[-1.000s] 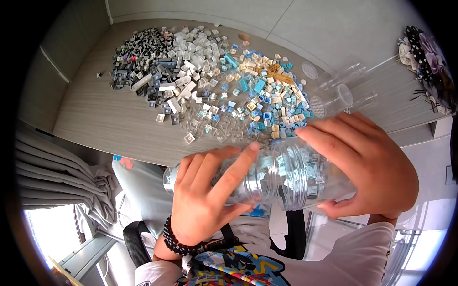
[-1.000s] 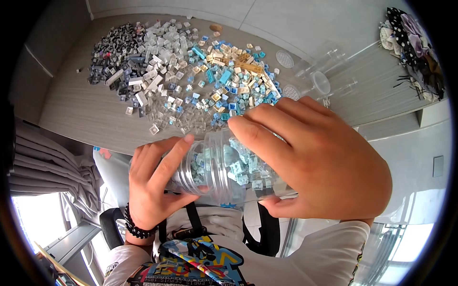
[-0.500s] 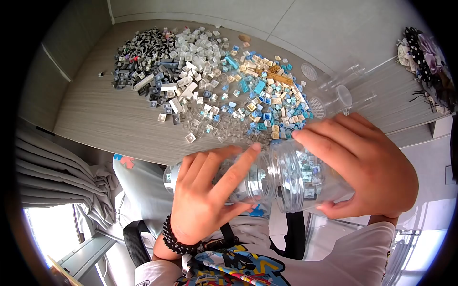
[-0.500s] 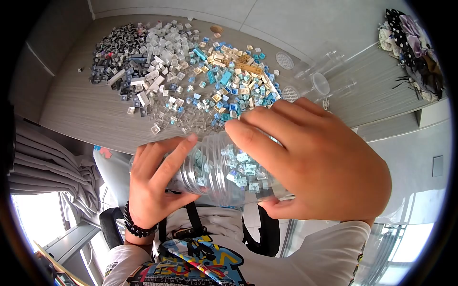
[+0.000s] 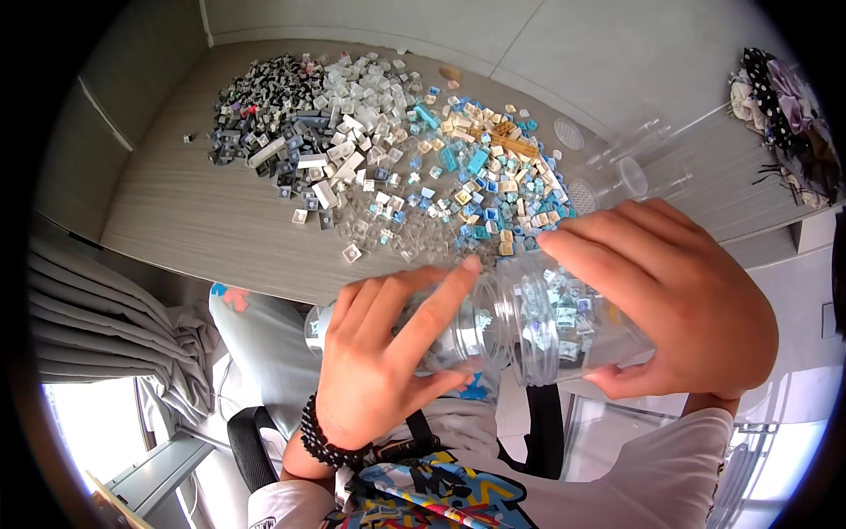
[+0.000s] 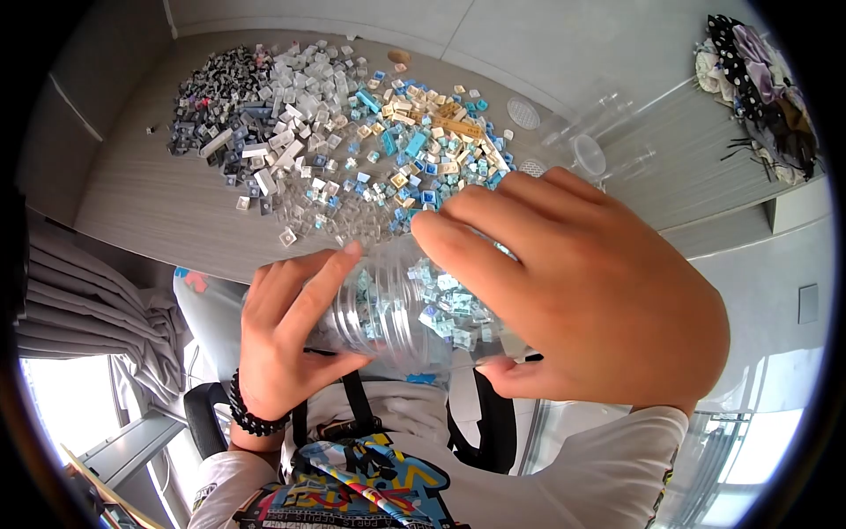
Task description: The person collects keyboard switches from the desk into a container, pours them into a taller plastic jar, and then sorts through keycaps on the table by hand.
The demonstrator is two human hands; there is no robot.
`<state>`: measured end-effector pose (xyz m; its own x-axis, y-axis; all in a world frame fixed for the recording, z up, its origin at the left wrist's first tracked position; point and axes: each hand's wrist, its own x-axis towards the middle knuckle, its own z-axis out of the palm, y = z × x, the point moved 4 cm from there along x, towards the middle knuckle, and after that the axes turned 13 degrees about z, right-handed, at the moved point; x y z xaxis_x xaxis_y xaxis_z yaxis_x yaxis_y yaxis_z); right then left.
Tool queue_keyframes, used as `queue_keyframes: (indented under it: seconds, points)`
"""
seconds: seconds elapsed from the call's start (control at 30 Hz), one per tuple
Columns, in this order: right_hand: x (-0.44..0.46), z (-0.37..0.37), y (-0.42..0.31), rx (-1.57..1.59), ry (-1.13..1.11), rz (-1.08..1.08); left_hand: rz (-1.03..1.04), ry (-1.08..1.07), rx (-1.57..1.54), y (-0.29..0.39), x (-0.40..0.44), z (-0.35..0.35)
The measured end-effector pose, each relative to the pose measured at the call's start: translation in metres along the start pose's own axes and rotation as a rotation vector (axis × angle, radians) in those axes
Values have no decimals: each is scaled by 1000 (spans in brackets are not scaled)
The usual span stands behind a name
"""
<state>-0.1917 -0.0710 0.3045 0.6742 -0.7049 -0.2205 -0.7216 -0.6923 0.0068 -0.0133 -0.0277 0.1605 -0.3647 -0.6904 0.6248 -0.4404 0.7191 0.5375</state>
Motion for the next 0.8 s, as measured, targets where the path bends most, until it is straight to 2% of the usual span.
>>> queue_keyframes:
  seconds: [0.43, 0.8]
  points:
    - [13, -4, -4, -62, -92, 21, -18, 15, 19, -3, -5, 3]
    - [14, -7, -3, -50, -59, 0, -19, 31, 5, -5, -4, 3]
